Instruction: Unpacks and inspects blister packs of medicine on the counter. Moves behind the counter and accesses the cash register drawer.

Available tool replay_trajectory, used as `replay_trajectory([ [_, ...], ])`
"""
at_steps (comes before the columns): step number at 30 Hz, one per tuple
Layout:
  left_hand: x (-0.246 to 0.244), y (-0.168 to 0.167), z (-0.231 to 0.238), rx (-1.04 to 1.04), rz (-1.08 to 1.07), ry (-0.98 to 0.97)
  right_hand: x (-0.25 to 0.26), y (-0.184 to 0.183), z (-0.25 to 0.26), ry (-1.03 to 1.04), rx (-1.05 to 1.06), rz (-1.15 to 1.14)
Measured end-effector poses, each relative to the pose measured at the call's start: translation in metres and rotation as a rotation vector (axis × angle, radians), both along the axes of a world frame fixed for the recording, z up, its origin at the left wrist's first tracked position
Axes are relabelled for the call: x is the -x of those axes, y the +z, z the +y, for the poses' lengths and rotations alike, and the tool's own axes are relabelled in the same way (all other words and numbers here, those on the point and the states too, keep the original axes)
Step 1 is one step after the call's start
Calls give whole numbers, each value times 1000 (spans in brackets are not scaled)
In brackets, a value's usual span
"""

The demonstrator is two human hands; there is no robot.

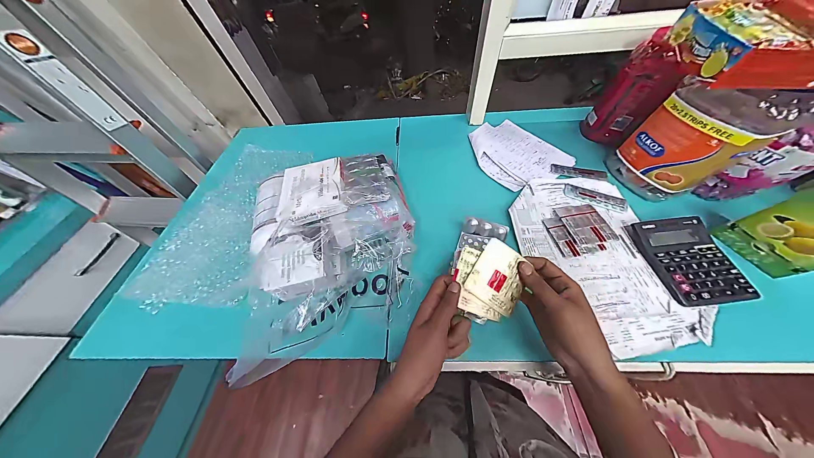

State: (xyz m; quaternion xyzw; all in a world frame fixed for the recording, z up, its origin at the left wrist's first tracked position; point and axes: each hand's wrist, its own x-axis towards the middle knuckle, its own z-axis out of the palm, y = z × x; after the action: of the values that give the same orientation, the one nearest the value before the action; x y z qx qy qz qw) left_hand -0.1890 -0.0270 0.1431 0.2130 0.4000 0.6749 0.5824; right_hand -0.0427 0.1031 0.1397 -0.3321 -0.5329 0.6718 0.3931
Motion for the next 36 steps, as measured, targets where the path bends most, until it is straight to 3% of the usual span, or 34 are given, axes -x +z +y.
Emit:
replay_trajectory([
  [2,-5,-1,-6,-31,14,21,8,-4,-13,-27,-114,-46],
  [6,-1,0,-34,-186,351,137,14,-10,-38,-12,-468,-21],
  [9,9,6,-63,-268,538,101,12,-13,-48,39,-663,-2],
  [12,13,22,-87,-200,723,128,15,-12,-58,98,-811,1],
  [16,50,36,-133,-24,1238,525,5,-11,-26,42,-919,-215],
  [18,108,33,-156,44,1529,914,-6,-14,-1,-67,-928,-355],
  [20,185,26,-175,204,1702,1113,-9,-14,14,-110,-952,-432],
  [24,294,5,-190,772,1846,943,-13,-15,15,-3,-960,-454],
  [27,328,-40,-202,962,1832,835,-14,-18,15,11,-969,-442],
  [32,320,-74,-214,951,1724,649,-20,-17,24,-18,-1051,-524],
  [36,289,-52,-214,775,1779,788,-15,1,48,-110,-1150,-606],
])
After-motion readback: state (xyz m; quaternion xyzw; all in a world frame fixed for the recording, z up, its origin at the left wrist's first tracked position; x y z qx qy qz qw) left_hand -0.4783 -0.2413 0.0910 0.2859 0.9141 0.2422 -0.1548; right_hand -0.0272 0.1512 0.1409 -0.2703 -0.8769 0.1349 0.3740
